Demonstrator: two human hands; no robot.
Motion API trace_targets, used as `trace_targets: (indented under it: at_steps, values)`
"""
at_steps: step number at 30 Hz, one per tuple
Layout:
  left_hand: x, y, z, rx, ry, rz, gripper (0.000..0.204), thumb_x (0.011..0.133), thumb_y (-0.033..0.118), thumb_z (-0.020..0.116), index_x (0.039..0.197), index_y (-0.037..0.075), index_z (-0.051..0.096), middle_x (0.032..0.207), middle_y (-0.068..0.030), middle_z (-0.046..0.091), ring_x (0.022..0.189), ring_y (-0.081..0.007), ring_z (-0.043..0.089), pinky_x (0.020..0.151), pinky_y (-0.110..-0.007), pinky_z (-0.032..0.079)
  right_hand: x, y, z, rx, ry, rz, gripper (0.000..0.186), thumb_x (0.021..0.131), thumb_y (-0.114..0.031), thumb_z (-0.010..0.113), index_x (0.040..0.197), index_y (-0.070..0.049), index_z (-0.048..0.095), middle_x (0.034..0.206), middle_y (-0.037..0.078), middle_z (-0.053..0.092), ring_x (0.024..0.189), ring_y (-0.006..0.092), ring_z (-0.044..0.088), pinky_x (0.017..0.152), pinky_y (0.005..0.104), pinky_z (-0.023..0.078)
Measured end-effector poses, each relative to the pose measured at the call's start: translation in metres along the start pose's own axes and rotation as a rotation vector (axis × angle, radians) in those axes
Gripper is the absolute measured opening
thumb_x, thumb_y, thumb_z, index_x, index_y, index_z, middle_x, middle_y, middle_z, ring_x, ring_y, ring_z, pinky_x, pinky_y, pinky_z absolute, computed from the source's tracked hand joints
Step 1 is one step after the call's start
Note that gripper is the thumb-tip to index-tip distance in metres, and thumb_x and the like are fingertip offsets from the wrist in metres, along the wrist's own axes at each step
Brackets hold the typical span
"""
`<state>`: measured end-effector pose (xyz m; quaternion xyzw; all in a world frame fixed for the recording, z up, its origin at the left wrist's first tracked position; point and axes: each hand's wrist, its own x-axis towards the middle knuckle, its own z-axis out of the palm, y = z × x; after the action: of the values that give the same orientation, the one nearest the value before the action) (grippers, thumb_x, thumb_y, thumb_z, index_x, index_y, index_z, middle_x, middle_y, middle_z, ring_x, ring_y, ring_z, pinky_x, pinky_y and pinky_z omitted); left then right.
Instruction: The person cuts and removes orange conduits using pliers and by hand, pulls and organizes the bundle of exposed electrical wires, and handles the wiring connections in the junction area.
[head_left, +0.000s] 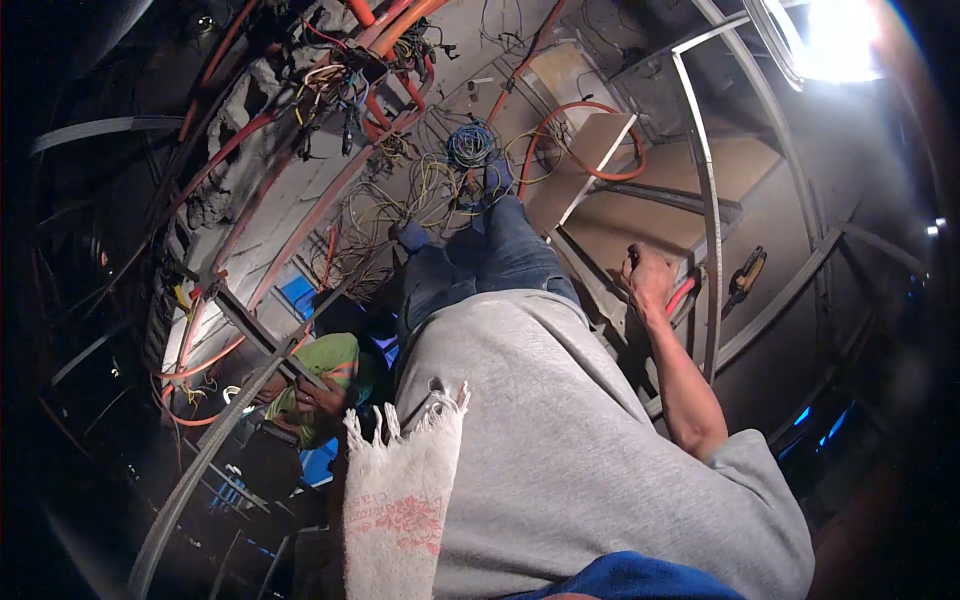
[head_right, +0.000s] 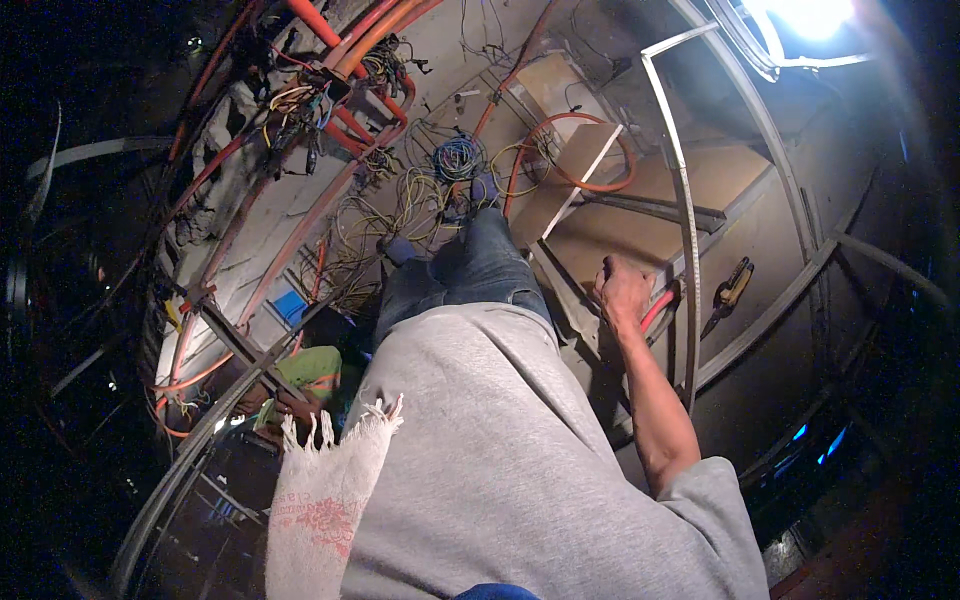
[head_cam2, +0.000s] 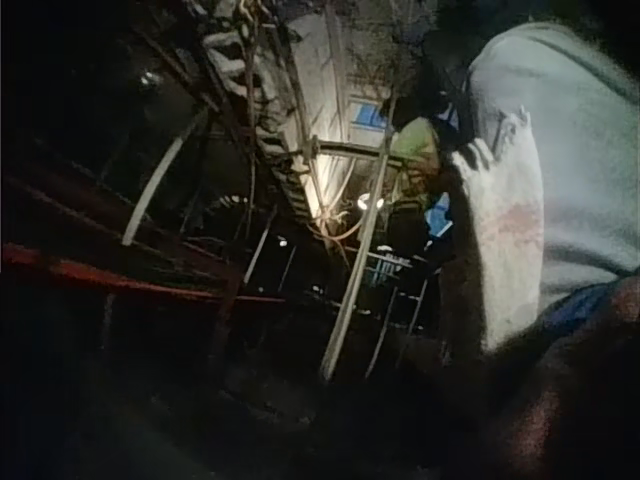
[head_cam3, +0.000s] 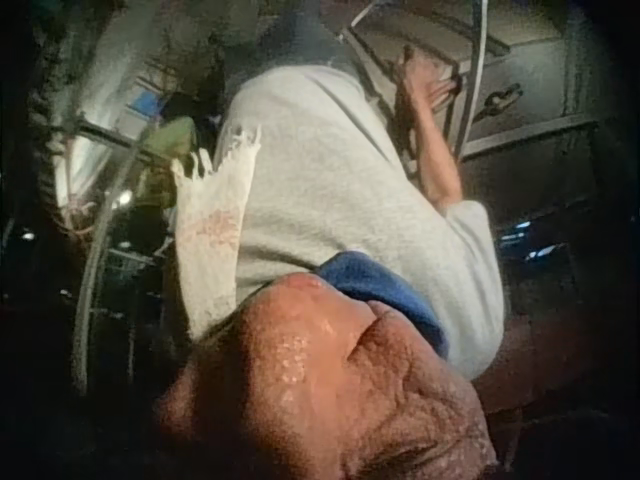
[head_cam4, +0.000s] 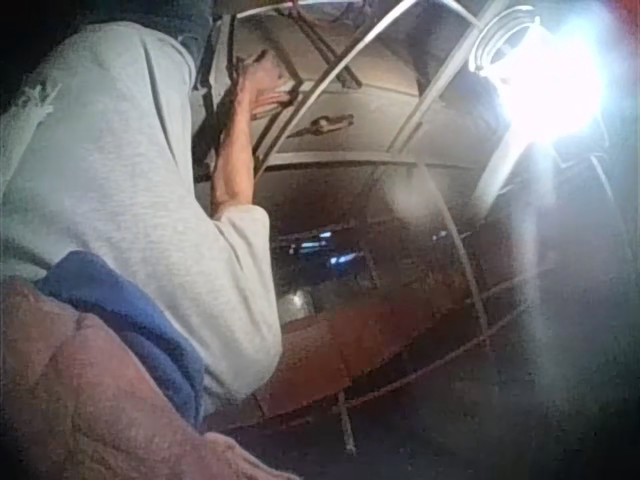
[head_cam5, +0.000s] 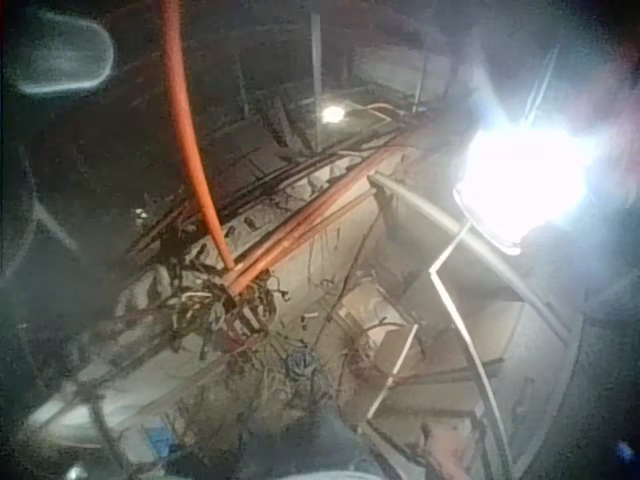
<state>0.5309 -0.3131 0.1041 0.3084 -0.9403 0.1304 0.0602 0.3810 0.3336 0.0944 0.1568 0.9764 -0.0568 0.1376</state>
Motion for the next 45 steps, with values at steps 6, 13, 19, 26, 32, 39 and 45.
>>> trace_targets:
  at_steps: [6,13,19,26,32,39,45]
  values:
    - [0.000,-0.003,0.004,-0.034,0.014,-0.007,0.060,0.092,0.033,0.064,0.140,0.002,0.046,0.135,-0.0239,0.047,0.124,-0.0459,0.044,0.102,-0.057,0.040,-0.003,-0.003,0.001,0.067,0.064,0.001,0.022,0.086,-0.026,0.065,0.101,-0.013,0.074,0.099,0.013,0.076,0.094,0.0330,0.072,0.091,0.0501,0.043]
    - [0.006,-0.001,0.008,-0.054,-0.002,0.006,0.062,0.092,0.035,0.064,0.140,0.001,0.045,0.138,-0.0247,0.046,0.127,-0.0466,0.042,0.104,-0.057,0.039,-0.004,0.011,0.010,0.072,0.080,0.014,0.024,0.085,-0.026,0.068,0.105,-0.014,0.074,0.099,0.011,0.076,0.092,0.0334,0.071,0.090,0.0466,0.044]
    - [0.002,-0.003,0.002,-0.038,-0.016,0.002,0.064,0.092,0.037,0.064,0.141,0.000,0.045,0.140,-0.0253,0.045,0.130,-0.0473,0.041,0.105,-0.057,0.039,0.000,0.004,0.005,0.022,0.055,0.004,0.025,0.084,-0.026,0.068,0.105,-0.013,0.074,0.098,0.012,0.075,0.091,0.0334,0.070,0.090,0.0455,0.044]
    - [0.008,-0.003,0.003,-0.031,-0.021,0.025,0.067,0.092,0.039,0.065,0.141,-0.001,0.044,0.142,-0.0261,0.044,0.132,-0.0480,0.039,0.107,-0.058,0.038,0.000,-0.002,-0.001,0.069,0.002,0.035,0.024,0.086,-0.027,0.067,0.103,-0.012,0.073,0.097,0.014,0.075,0.097,0.0325,0.070,0.094,0.0528,0.042]
    - [0.014,-0.013,0.007,-0.025,-0.056,-0.006,0.069,0.092,0.041,0.065,0.142,-0.001,0.043,0.144,-0.0268,0.043,0.135,-0.0486,0.038,0.109,-0.058,0.037,0.000,0.001,0.000,0.084,-0.004,-0.005,0.024,0.087,-0.026,0.066,0.104,-0.011,0.073,0.094,0.014,0.074,0.096,0.0321,0.070,0.093,0.0517,0.043]
    - [0.053,0.036,-0.089,0.133,-0.762,-0.106,0.075,0.092,0.046,0.065,0.144,-0.003,0.043,0.150,-0.0279,0.042,0.142,-0.0490,0.035,0.111,-0.057,0.037,-0.002,-0.003,-0.017,0.073,0.005,-0.029,0.025,0.087,-0.024,0.066,0.108,-0.010,0.071,0.091,0.014,0.073,0.094,0.0311,0.070,0.091,0.0508,0.043]
    - [0.083,0.074,-0.119,-0.108,-0.717,0.077,0.059,0.098,0.046,0.061,0.131,-0.002,0.061,0.122,-0.0262,0.068,0.115,-0.0418,0.064,0.101,-0.047,0.048,-0.003,0.007,0.007,0.100,0.062,-0.039,0.025,0.087,-0.024,0.066,0.106,-0.010,0.071,0.095,0.013,0.074,0.095,0.0299,0.069,0.091,0.0496,0.042]
